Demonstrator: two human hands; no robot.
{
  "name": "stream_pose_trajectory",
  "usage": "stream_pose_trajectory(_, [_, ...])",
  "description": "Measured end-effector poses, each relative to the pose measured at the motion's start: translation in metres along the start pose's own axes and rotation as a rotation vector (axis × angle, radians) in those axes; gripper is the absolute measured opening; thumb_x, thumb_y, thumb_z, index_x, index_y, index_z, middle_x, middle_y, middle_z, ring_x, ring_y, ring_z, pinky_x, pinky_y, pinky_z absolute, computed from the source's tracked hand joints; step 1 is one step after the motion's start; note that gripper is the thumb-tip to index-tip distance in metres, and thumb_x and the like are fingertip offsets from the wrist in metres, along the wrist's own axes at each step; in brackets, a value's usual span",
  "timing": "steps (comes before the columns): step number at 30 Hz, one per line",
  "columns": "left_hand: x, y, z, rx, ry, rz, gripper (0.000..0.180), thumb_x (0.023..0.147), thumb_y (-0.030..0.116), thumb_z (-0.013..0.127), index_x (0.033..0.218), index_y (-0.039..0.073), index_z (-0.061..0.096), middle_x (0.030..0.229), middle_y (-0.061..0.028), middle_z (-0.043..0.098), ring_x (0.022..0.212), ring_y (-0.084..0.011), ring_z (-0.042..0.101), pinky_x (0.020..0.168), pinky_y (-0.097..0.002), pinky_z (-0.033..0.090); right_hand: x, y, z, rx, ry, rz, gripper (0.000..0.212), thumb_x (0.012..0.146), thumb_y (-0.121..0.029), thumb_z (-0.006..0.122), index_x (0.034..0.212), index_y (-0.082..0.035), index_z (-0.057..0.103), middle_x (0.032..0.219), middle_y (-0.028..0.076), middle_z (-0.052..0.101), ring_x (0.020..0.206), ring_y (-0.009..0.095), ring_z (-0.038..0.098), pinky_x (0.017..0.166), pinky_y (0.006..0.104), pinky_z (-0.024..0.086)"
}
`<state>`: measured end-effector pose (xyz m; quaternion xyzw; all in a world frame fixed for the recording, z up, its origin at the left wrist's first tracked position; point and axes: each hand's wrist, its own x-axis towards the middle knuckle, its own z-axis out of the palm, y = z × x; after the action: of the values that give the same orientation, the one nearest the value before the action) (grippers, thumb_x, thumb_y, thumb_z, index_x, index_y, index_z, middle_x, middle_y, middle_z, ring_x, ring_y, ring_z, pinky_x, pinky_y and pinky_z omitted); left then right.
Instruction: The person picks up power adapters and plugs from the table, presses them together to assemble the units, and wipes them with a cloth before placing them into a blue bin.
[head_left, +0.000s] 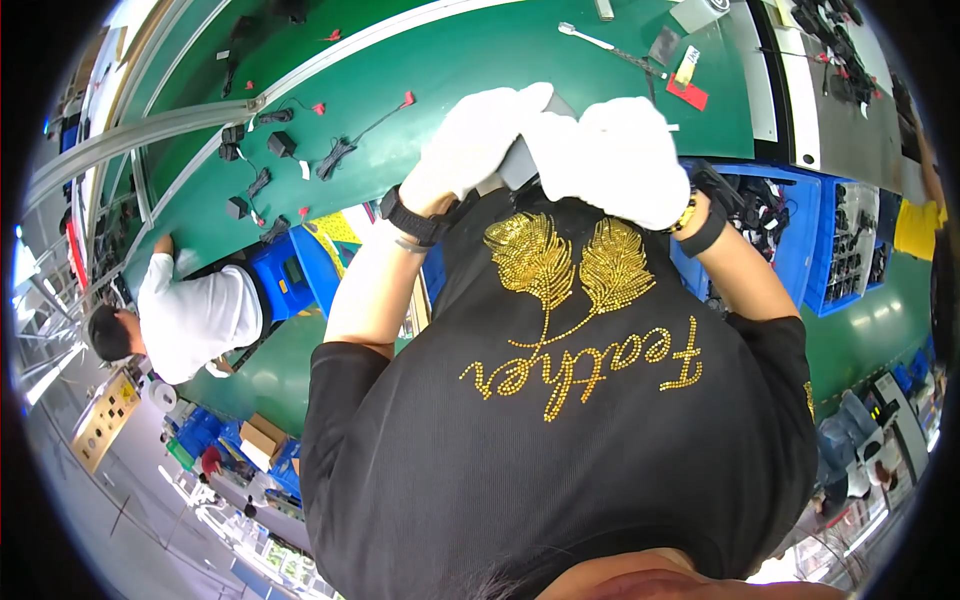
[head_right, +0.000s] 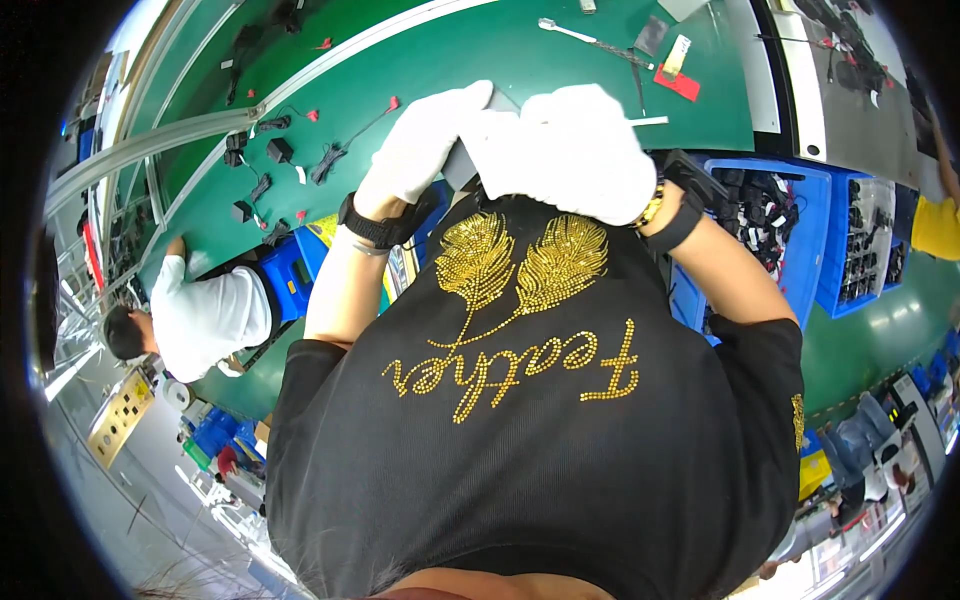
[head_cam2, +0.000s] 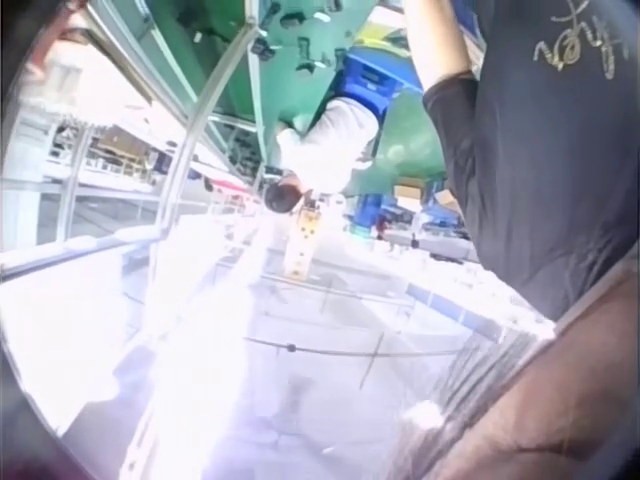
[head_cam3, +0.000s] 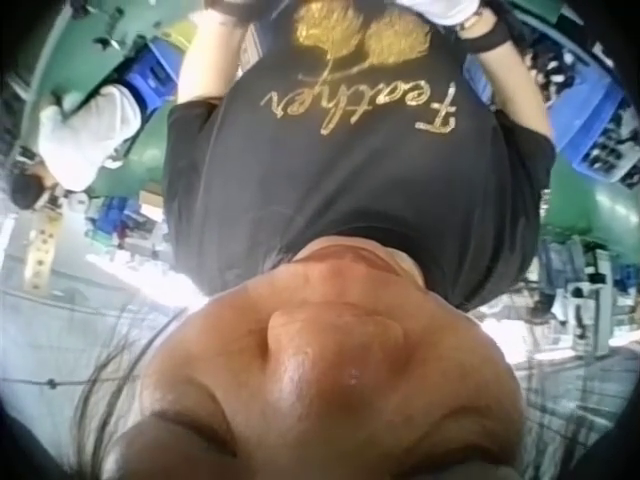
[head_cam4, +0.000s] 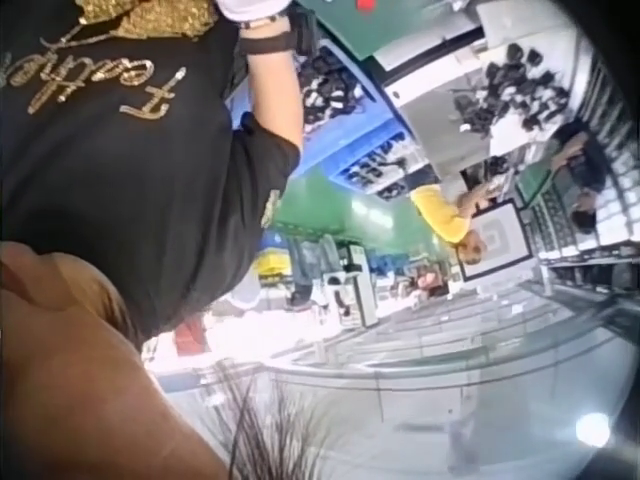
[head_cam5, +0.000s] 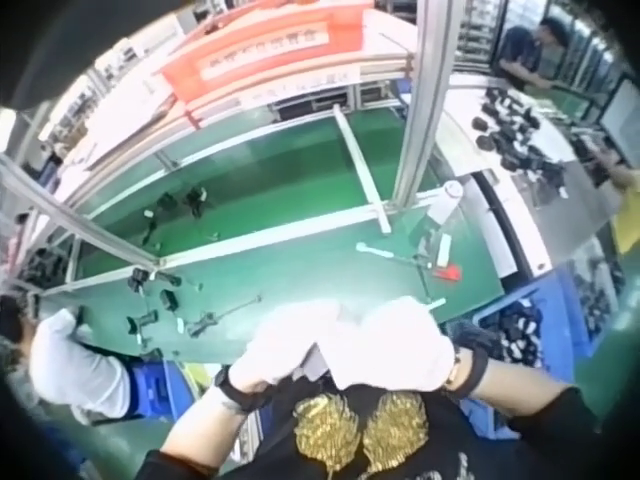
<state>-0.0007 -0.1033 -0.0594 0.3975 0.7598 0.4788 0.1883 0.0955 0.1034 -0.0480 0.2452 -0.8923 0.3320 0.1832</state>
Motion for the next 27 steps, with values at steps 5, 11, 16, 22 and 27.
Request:
stream_pose_trajectory(5, [-0.01, 0.019, -0.015, -0.059, 0.013, -0.248, 0.027, 0.093, 0.025, 0.047, 0.101, 0.002, 0.06, 0.084, -0.012, 0.059, 0.076, -0.0253, 0.056, 0.069, -0.0323, 0.044, 0.013, 0.036, -0.005, -0.508, -0.076, 0.081, 0.039, 0.073, -0.016, 0.064, 0.112, -0.012, 0.061, 0.087, 0.002, 0.063, 0.074, 0.015, 0.056, 0.071, 0.0299, 0.045])
stream_pose_trajectory(11, [-0.01, 0.053, -0.014, -0.019, 0.108, -0.51, 0.029, 0.082, 0.028, 0.065, 0.095, 0.002, 0.06, 0.076, -0.0076, 0.059, 0.064, -0.0147, 0.055, 0.061, -0.0299, 0.045, -0.009, 0.11, 0.021, -0.69, -0.124, 0.259, 0.055, 0.078, -0.026, 0.064, 0.128, -0.011, 0.048, 0.118, 0.006, 0.056, 0.102, 0.023, 0.055, 0.089, 0.0367, 0.045])
stream_pose_trajectory(16, [-0.007, 0.056, -0.022, 0.413, 0.087, 0.146, 0.038, 0.068, 0.026, 0.077, 0.095, 0.005, 0.062, 0.075, -0.0076, 0.058, 0.067, -0.0228, 0.057, 0.061, -0.0316, 0.046, 0.01, 0.044, 0.026, 0.123, -0.015, 0.15, 0.053, 0.082, -0.024, 0.063, 0.128, -0.004, 0.046, 0.126, 0.014, 0.05, 0.11, 0.022, 0.051, 0.093, 0.0353, 0.042])
stream_pose_trajectory(22, [0.007, 0.089, -0.041, 0.371, -0.188, 0.344, 0.058, 0.059, 0.055, 0.076, 0.085, 0.005, 0.062, 0.08, -0.0102, 0.063, 0.07, -0.0243, 0.058, 0.063, -0.0333, 0.046, 0.012, -0.015, 0.015, 1.795, -0.458, 0.381, 0.086, 0.078, -0.019, 0.07, 0.144, -0.002, 0.018, 0.145, 0.013, 0.03, 0.131, 0.021, 0.031, 0.108, 0.0357, 0.024])
stream_pose_trajectory(27, [0.04, 0.108, -0.013, 0.403, -0.359, 0.537, 0.062, 0.052, 0.061, 0.076, 0.084, 0.009, 0.063, 0.079, -0.0063, 0.063, 0.07, -0.0256, 0.058, 0.064, -0.0342, 0.046, -0.019, -0.023, 0.003, 1.759, -0.319, 0.307, 0.079, 0.072, -0.019, 0.077, 0.134, 0.004, 0.032, 0.127, 0.01, 0.048, 0.114, 0.016, 0.044, 0.097, 0.0315, 0.038])
